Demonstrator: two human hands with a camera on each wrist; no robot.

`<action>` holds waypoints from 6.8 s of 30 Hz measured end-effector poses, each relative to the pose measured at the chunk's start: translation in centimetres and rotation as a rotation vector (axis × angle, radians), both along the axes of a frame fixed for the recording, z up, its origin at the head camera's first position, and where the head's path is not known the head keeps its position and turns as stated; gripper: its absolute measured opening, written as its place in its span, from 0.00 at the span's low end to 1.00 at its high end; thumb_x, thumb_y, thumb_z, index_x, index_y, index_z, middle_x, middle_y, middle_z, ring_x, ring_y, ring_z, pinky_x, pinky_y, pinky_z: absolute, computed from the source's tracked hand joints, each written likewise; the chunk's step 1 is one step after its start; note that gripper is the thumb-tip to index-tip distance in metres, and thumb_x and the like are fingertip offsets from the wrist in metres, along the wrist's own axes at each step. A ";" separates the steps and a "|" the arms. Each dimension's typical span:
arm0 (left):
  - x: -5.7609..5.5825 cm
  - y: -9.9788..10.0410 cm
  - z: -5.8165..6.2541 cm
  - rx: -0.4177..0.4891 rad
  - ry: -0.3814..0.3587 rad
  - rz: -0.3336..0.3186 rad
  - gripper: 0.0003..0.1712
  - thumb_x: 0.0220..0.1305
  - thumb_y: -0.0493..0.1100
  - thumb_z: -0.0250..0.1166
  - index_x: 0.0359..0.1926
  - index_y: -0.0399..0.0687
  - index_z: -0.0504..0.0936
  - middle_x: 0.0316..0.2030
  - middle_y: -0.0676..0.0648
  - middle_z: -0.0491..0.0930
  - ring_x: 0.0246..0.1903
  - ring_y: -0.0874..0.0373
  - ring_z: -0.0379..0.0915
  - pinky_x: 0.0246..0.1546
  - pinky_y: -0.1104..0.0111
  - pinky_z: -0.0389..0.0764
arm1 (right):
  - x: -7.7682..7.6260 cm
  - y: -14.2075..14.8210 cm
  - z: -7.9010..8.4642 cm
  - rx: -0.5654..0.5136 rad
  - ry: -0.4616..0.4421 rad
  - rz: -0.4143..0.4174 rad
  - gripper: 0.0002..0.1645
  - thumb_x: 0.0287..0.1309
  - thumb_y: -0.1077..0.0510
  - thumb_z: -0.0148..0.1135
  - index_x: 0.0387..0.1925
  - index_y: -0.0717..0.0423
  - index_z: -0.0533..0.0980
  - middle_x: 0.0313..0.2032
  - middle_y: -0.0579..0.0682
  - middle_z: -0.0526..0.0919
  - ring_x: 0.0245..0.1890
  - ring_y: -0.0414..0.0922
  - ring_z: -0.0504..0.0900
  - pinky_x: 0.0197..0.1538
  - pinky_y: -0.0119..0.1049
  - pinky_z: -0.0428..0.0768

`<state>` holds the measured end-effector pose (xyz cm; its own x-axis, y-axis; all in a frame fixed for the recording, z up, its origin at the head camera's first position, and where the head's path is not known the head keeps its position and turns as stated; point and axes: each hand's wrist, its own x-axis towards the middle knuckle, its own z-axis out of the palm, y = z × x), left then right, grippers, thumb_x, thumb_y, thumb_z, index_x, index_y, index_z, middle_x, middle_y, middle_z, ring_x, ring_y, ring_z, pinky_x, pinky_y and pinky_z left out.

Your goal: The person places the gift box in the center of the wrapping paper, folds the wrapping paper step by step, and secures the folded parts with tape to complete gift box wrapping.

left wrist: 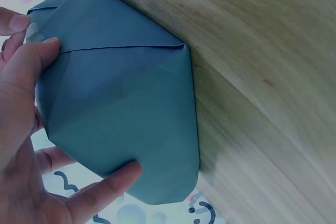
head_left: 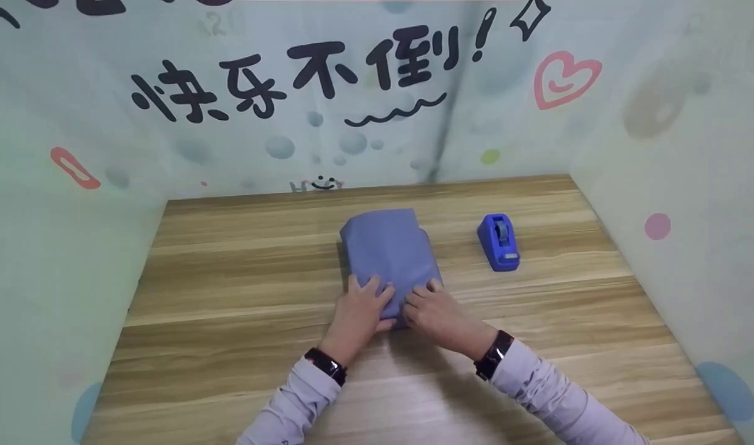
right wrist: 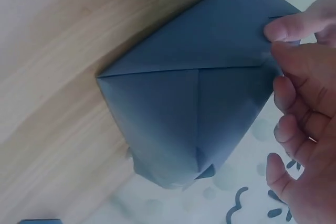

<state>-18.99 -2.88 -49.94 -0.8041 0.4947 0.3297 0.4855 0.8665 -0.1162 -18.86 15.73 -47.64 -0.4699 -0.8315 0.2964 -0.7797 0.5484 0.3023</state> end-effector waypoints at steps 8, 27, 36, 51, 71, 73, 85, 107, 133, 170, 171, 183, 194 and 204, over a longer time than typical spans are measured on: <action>-0.1 0.2 -0.2 -0.032 0.033 0.001 0.38 0.43 0.71 0.63 0.51 0.55 0.74 0.46 0.47 0.72 0.40 0.42 0.70 0.20 0.67 0.80 | 0.0 0.5 0.4 -0.027 -0.189 0.035 0.05 0.47 0.57 0.66 0.22 0.50 0.77 0.25 0.43 0.74 0.32 0.44 0.71 0.36 0.39 0.61; -0.1 0.0 0.1 -0.005 0.011 -0.002 0.37 0.42 0.69 0.65 0.51 0.54 0.76 0.47 0.46 0.74 0.41 0.41 0.71 0.22 0.65 0.80 | -0.8 -0.6 -0.7 -0.086 0.046 -0.007 0.06 0.47 0.57 0.62 0.21 0.55 0.75 0.25 0.47 0.72 0.31 0.47 0.70 0.36 0.41 0.64; -0.1 0.1 0.0 0.001 0.006 0.010 0.38 0.41 0.69 0.65 0.51 0.54 0.76 0.47 0.46 0.74 0.41 0.42 0.70 0.21 0.66 0.80 | -0.7 -0.7 -0.9 -0.100 0.041 -0.040 0.07 0.49 0.58 0.61 0.22 0.56 0.73 0.24 0.48 0.74 0.29 0.47 0.70 0.36 0.40 0.65; 0.0 0.3 0.0 0.050 -0.003 0.032 0.43 0.38 0.74 0.64 0.50 0.53 0.77 0.47 0.46 0.74 0.43 0.41 0.69 0.22 0.62 0.81 | -0.8 0.3 -0.6 -0.252 -0.416 -0.009 0.13 0.58 0.64 0.57 0.38 0.61 0.61 0.24 0.47 0.68 0.24 0.43 0.73 0.29 0.36 0.75; -1.2 -3.4 0.2 0.728 -0.618 0.225 0.41 0.65 0.59 0.53 0.64 0.27 0.60 0.58 0.30 0.61 0.60 0.38 0.61 0.61 0.49 0.65 | -3.6 4.9 -2.0 -0.791 -1.131 -0.694 0.30 0.62 0.45 0.55 0.54 0.65 0.73 0.44 0.58 0.79 0.39 0.46 0.76 0.39 0.33 0.74; -1.4 -3.6 0.1 0.766 -0.712 0.230 0.41 0.66 0.57 0.53 0.61 0.23 0.61 0.56 0.27 0.63 0.58 0.36 0.62 0.61 0.48 0.64 | -3.5 5.1 -2.3 -0.814 -1.217 -0.697 0.30 0.61 0.43 0.55 0.51 0.64 0.74 0.42 0.55 0.80 0.40 0.44 0.75 0.39 0.32 0.74; -1.4 -4.3 0.0 1.159 -0.815 0.006 0.22 0.65 0.44 0.58 0.49 0.36 0.58 0.57 0.28 0.65 0.58 0.37 0.65 0.58 0.51 0.69 | -1.4 6.0 -1.8 -1.032 -1.281 -0.441 0.22 0.55 0.61 0.63 0.45 0.69 0.65 0.39 0.55 0.73 0.37 0.42 0.72 0.38 0.30 0.75; -1.4 -4.4 0.7 1.324 -1.016 -0.106 0.65 0.45 0.58 0.72 0.73 0.49 0.38 0.72 0.37 0.42 0.71 0.42 0.38 0.69 0.48 0.44 | -1.0 6.1 0.5 -1.252 -1.308 -0.241 0.56 0.47 0.61 0.66 0.72 0.52 0.44 0.69 0.57 0.54 0.68 0.52 0.55 0.70 0.49 0.52; -0.1 -0.2 3.1 1.610 -0.743 -0.016 0.30 0.59 0.36 0.61 0.60 0.35 0.61 0.61 0.36 0.64 0.64 0.47 0.56 0.68 0.56 0.53 | 1.5 1.4 1.1 -1.686 -1.060 -0.405 0.45 0.60 0.60 0.55 0.72 0.58 0.43 0.72 0.56 0.46 0.72 0.47 0.43 0.73 0.43 0.42; -2.0 -7.2 9.0 1.132 -0.899 -0.327 0.34 0.62 0.42 0.61 0.67 0.60 0.60 0.68 0.47 0.58 0.65 0.44 0.57 0.62 0.49 0.64 | 0.4 0.7 1.2 -1.697 -1.009 -0.471 0.34 0.64 0.60 0.48 0.68 0.66 0.53 0.68 0.63 0.56 0.70 0.53 0.52 0.72 0.45 0.50; -2.1 -7.4 8.7 1.131 -0.931 -0.339 0.36 0.62 0.41 0.62 0.68 0.61 0.58 0.68 0.47 0.57 0.65 0.43 0.58 0.61 0.49 0.65 | 0.4 0.7 1.2 -1.694 -1.010 -0.462 0.34 0.64 0.60 0.48 0.68 0.66 0.53 0.69 0.63 0.56 0.71 0.53 0.52 0.72 0.45 0.49; -1.7 -5.5 9.1 0.847 -0.653 -0.132 0.47 0.56 0.47 0.67 0.71 0.68 0.49 0.62 0.42 0.58 0.57 0.43 0.66 0.50 0.51 0.75 | 0.2 1.1 1.3 -1.657 -1.020 -0.419 0.36 0.65 0.60 0.48 0.70 0.65 0.48 0.70 0.62 0.51 0.72 0.52 0.47 0.73 0.45 0.46; 0.0 -4.7 7.8 0.918 -0.681 0.127 0.29 0.54 0.50 0.68 0.51 0.39 0.69 0.36 0.44 0.74 0.34 0.55 0.72 0.34 0.66 0.75 | 0.3 0.9 1.4 -1.662 -1.014 -0.451 0.35 0.65 0.58 0.48 0.69 0.64 0.52 0.69 0.60 0.56 0.71 0.50 0.52 0.72 0.43 0.50; 0.3 -3.9 7.1 0.977 -0.598 0.223 0.18 0.57 0.47 0.65 0.18 0.45 0.69 0.15 0.55 0.64 0.17 0.63 0.60 0.18 0.73 0.61 | 0.1 1.1 1.4 -1.654 -0.997 -0.480 0.32 0.63 0.60 0.50 0.66 0.67 0.57 0.67 0.63 0.60 0.69 0.52 0.55 0.71 0.45 0.52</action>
<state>-18.72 -6.83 -42.82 -0.9972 0.0679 0.0317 0.0632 0.5339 0.8432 -18.72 16.78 -46.21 -0.9879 0.1485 0.0456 -0.0512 -0.0338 -0.9981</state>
